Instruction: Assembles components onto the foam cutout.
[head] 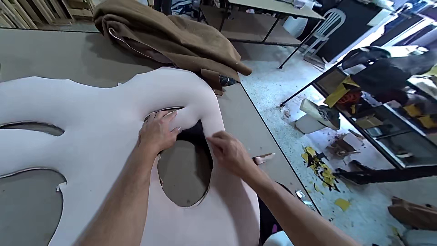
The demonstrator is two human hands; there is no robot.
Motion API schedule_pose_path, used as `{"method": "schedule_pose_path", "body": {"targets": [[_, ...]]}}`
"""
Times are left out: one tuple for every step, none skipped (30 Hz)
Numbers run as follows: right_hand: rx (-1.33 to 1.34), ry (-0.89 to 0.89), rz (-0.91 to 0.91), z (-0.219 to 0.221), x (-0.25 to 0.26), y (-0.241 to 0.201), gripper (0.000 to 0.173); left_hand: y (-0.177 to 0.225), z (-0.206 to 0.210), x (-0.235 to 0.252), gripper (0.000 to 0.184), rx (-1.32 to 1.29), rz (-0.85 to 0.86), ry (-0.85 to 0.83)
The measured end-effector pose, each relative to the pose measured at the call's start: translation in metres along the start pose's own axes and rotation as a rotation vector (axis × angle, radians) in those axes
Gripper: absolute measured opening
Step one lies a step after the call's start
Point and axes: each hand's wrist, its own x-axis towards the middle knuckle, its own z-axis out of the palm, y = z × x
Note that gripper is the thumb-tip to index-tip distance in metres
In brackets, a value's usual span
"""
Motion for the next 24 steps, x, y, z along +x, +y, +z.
{"method": "schedule_pose_path", "body": {"targets": [[-0.076,-0.004,-0.041,0.001,-0.018,-0.004,0.033,-0.002,-0.002,-0.001,0.056,-0.006,-0.010,-0.023],[-0.141,-0.023,-0.069,0.001,-0.032,-0.008,0.032,-0.006,-0.004,-0.004,0.056,0.000,-0.018,-0.041],[-0.192,-0.044,-0.085,0.001,-0.043,-0.010,0.032,-0.011,-0.009,-0.004,0.056,0.007,-0.020,-0.060],[-0.231,-0.067,-0.093,0.002,-0.050,-0.010,0.034,-0.017,-0.013,-0.004,0.058,0.004,-0.013,-0.075],[-0.256,-0.082,-0.100,0.003,-0.056,-0.011,0.036,-0.022,-0.016,-0.004,0.060,-0.001,-0.006,-0.099],[-0.271,-0.086,-0.110,0.006,-0.060,-0.013,0.038,-0.026,-0.019,-0.005,0.064,-0.002,-0.001,-0.124],[-0.287,-0.079,-0.118,0.009,-0.062,-0.014,0.040,-0.028,-0.020,-0.006,0.067,0.003,0.002,-0.142],[-0.301,-0.068,-0.118,0.014,-0.064,-0.015,0.042,-0.030,-0.022,-0.007,0.069,0.012,0.006,-0.153],[-0.314,-0.052,-0.114,0.018,-0.066,-0.016,0.044,-0.029,-0.022,-0.007,0.071,0.026,0.011,-0.158],[-0.314,-0.026,-0.110,0.023,-0.067,-0.015,0.044,-0.026,-0.021,-0.006,0.072,0.051,0.005,-0.163],[-0.294,0.011,-0.109,0.029,-0.069,-0.013,0.044,-0.022,-0.020,-0.005,0.073,0.090,-0.006,-0.168],[-0.265,0.042,-0.104,0.033,-0.070,-0.009,0.042,-0.019,-0.018,-0.004,0.074,0.126,-0.013,-0.179],[-0.242,0.062,-0.097,0.036,-0.071,-0.006,0.041,-0.017,-0.015,-0.003,0.075,0.148,-0.017,-0.195],[-0.232,0.077,-0.093,0.037,-0.072,-0.005,0.040,-0.018,-0.014,-0.003,0.075,0.156,-0.011,-0.201],[-0.221,0.093,-0.093,0.038,-0.072,-0.003,0.040,-0.020,-0.013,-0.003,0.074,0.148,0.012,-0.191],[-0.203,0.118,-0.096,0.038,-0.072,-0.002,0.040,-0.023,-0.012,-0.004,0.071,0.125,0.055,-0.150],[-0.181,0.139,-0.104,0.038,-0.072,0.001,0.040,-0.028,-0.009,-0.008,0.063,0.101,0.113,-0.066],[-0.156,0.153,-0.114,0.036,-0.071,0.003,0.040,-0.030,-0.007,-0.016,0.055,0.094,0.153,0.035],[-0.124,0.161,-0.120,0.034,-0.072,0.002,0.039,-0.029,-0.007,-0.030,0.049,0.117,0.150,0.107],[-0.086,0.164,-0.109,0.033,-0.074,0.000,0.038,-0.028,-0.007,-0.050,0.048,0.153,0.099,0.145],[-0.050,0.174,-0.085,0.034,-0.077,-0.003,0.037,-0.028,-0.008,-0.074,0.051,0.174,0.026,0.168],[-0.019,0.200,-0.059,0.034,-0.079,-0.007,0.036,-0.028,-0.008,-0.101,0.057,0.191,-0.047,0.163],[0.001,0.229,-0.036,0.034,-0.077,-0.008,0.034,-0.030,-0.007,-0.126,0.063,0.195,-0.087,0.168],[0.006,0.262,-0.020,0.034,-0.073,-0.009,0.031,-0.033,-0.005,-0.148,0.069,0.193,-0.097,0.183]]}}
